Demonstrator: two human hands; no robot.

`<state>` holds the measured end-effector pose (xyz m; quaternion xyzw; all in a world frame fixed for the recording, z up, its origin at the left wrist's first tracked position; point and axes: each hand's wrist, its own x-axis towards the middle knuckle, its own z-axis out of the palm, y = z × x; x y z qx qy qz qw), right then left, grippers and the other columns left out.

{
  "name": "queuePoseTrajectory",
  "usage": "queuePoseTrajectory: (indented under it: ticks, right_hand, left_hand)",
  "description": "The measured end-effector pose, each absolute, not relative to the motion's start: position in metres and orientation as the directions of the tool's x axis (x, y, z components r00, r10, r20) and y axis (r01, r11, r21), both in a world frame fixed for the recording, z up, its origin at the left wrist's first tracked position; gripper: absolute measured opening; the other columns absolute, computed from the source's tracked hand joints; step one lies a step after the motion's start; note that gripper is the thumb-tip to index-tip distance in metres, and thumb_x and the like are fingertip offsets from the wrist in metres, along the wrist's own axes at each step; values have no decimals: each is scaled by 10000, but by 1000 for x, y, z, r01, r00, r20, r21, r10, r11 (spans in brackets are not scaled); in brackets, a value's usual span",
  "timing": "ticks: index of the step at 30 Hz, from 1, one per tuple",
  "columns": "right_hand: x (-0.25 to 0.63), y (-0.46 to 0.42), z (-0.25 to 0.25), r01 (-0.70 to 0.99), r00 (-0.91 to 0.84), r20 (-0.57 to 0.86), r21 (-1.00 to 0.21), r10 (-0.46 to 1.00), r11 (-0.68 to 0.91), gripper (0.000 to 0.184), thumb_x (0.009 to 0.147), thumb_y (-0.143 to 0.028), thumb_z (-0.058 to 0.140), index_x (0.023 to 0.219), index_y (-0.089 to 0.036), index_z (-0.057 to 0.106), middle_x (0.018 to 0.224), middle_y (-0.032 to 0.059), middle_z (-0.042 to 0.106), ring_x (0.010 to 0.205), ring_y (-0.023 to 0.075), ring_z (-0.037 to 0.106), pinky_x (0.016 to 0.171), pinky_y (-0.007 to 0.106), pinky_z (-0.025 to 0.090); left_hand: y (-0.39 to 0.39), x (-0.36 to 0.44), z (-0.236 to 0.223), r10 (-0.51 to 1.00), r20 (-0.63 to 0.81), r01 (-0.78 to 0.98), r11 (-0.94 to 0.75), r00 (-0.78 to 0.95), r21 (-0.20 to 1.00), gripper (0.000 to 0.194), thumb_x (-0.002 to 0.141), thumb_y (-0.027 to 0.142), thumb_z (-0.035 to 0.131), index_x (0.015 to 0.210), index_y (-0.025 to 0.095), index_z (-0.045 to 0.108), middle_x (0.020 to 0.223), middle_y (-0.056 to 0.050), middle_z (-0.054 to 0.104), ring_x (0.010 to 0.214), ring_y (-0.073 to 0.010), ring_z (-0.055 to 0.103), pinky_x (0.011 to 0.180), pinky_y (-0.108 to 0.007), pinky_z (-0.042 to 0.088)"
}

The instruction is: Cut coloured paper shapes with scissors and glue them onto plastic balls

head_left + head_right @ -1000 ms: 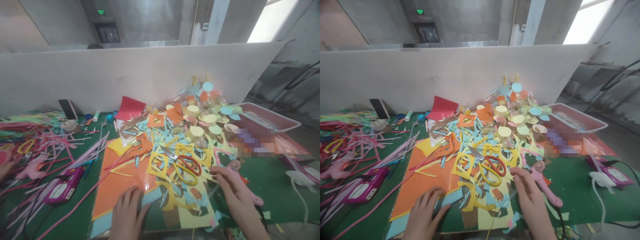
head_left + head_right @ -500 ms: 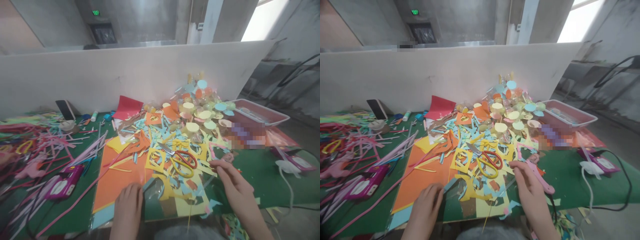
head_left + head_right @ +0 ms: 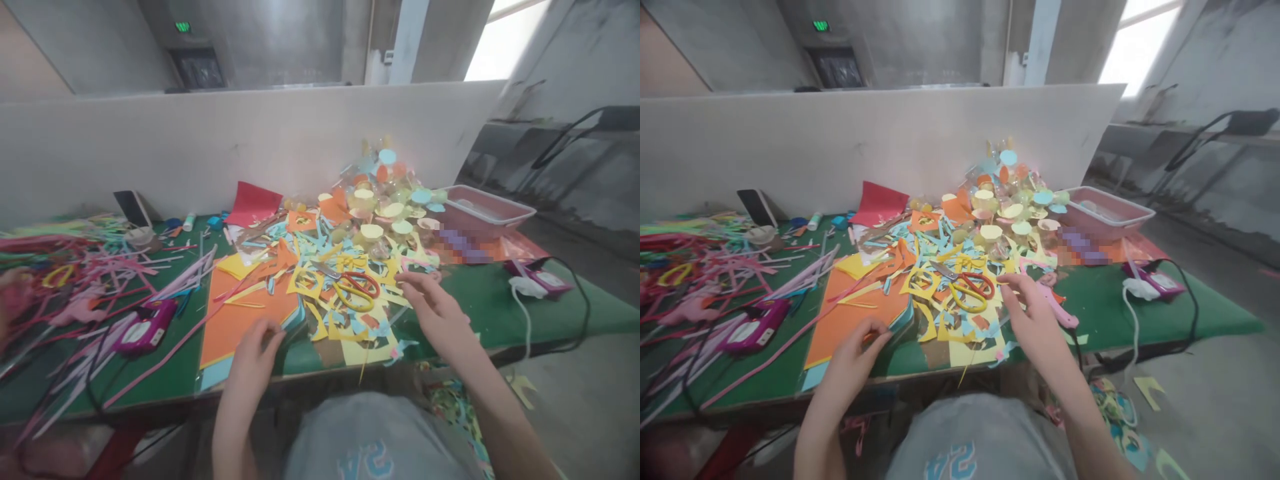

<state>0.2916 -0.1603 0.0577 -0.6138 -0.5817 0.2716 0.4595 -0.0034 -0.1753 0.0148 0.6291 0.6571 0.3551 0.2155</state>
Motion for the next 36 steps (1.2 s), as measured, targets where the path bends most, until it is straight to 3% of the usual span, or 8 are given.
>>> queuePoseTrajectory:
  ticks: [6,11,19,27,31,36]
  right_hand:
    - [274,-179,76,499,-86,262,-824,961,269,297,941,-459,411,1014,-252,611,1133,50,626,1100,213,569,955,340,439]
    - [271,-179,74,523,-202,210,-803,957,287,311,960,-459,384,1055,-253,598,1247,61,564,1252,216,467,1072,380,354]
    - [280,-176,73,553,-212,176,-789,961,267,318,955,-473,413,1085,-260,610,1264,67,552,1269,236,443,1086,424,343]
    - [283,-174,74,573,-170,166,-785,971,235,303,953,-453,421,1082,-255,611,1249,68,562,1255,242,458,1085,430,342]
    - [282,-175,74,568,-188,179,-782,966,256,300,957,-450,418,1082,-253,607,1244,71,561,1254,245,449,1081,435,340]
    - [281,-174,72,554,-207,182,-788,961,268,330,957,-476,407,1100,-249,600,1252,74,556,1273,247,435,1086,437,341]
  left_hand:
    - [-177,-15,25,975,194,560,-101,-109,822,217,796,434,509,731,229,481,749,22,506,738,-167,541,735,-272,465]
    - [-180,-20,21,961,241,604,-112,-136,789,214,834,445,474,774,242,439,748,30,467,707,-158,520,729,-277,480]
    - [-180,-13,31,931,297,675,-81,-212,733,183,833,421,439,760,256,412,705,22,475,663,-178,532,650,-292,483]
    - [-181,-5,50,903,187,744,187,-388,641,106,833,331,390,758,263,420,607,27,519,568,-213,580,545,-297,429]
    - [-186,3,59,868,288,808,192,-405,556,83,828,304,408,774,256,450,740,-23,625,697,-231,631,592,-302,430]
    - [-193,7,64,829,418,826,91,-372,556,127,816,349,392,794,258,478,858,-51,660,845,-253,638,704,-347,458]
